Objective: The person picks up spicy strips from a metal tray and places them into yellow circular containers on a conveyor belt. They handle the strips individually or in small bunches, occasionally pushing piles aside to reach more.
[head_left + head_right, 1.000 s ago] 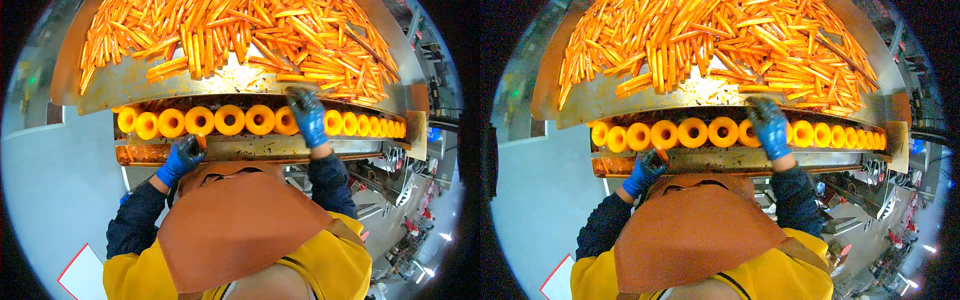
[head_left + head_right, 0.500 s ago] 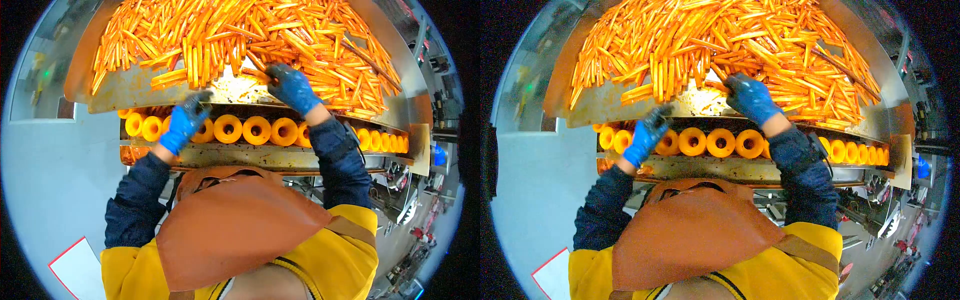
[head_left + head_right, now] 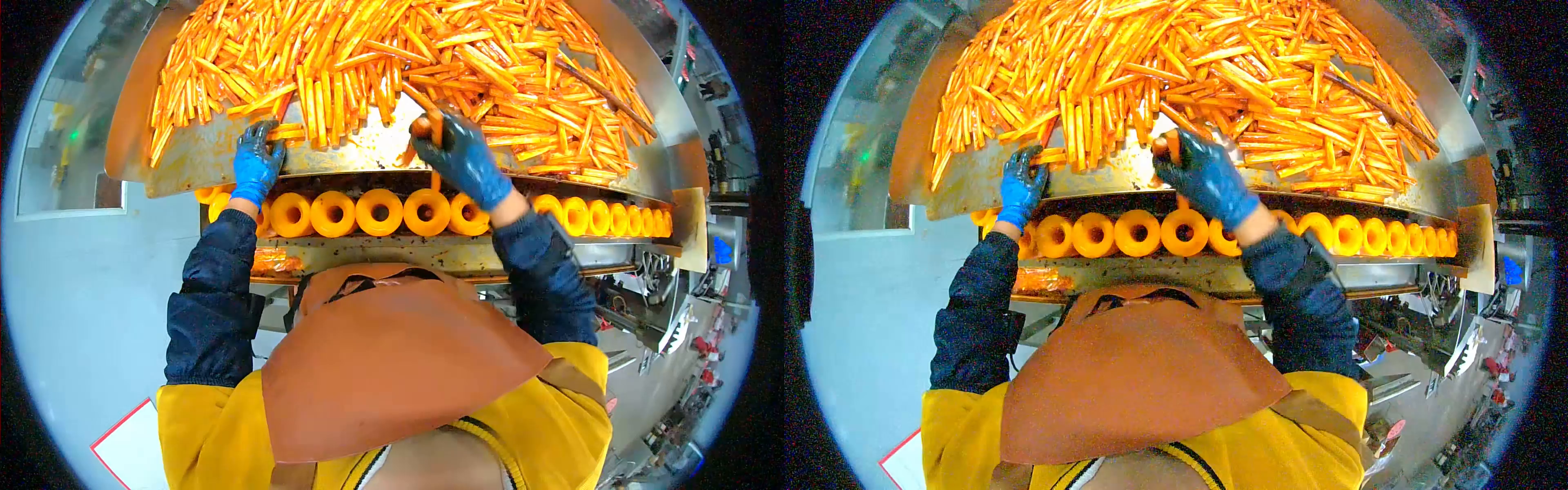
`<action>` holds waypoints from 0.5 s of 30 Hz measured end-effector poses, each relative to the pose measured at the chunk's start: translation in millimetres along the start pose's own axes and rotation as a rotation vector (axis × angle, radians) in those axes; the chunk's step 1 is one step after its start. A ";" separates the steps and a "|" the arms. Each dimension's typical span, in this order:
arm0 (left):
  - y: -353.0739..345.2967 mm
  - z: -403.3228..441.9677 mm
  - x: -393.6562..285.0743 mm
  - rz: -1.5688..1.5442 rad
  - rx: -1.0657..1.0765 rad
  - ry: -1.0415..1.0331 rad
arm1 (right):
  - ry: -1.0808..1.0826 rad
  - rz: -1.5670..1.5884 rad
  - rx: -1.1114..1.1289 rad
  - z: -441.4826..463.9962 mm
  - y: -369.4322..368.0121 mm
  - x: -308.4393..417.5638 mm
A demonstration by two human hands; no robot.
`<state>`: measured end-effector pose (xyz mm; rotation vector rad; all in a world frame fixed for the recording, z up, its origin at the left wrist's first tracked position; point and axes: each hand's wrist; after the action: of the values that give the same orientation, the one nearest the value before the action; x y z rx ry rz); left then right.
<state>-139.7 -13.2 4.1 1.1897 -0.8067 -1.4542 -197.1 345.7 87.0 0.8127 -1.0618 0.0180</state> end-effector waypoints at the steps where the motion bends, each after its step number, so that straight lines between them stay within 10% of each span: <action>1: 0.3 -0.9 -0.1 -0.028 -0.006 -0.006 | -0.069 0.294 0.024 -12.1 -18.0 -5.8; 13: -1.7 -3.0 4.4 -0.097 -0.002 -0.003 | -0.332 0.688 -0.202 -50.8 -112.1 15.0; 15: 0.9 -1.7 3.2 -0.125 0.015 -0.003 | -0.186 0.295 -0.037 -38.5 -116.2 21.8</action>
<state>-137.6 -16.3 3.7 1.2686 -0.7569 -1.5544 -111.7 277.8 27.3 0.6273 -1.3473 0.1746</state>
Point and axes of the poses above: each hand's wrist, its own z-axis towards the middle knuckle, its own y-axis out of the back of the hand, x = y × z, and after that the axes turned 5 degrees about x, right-handed
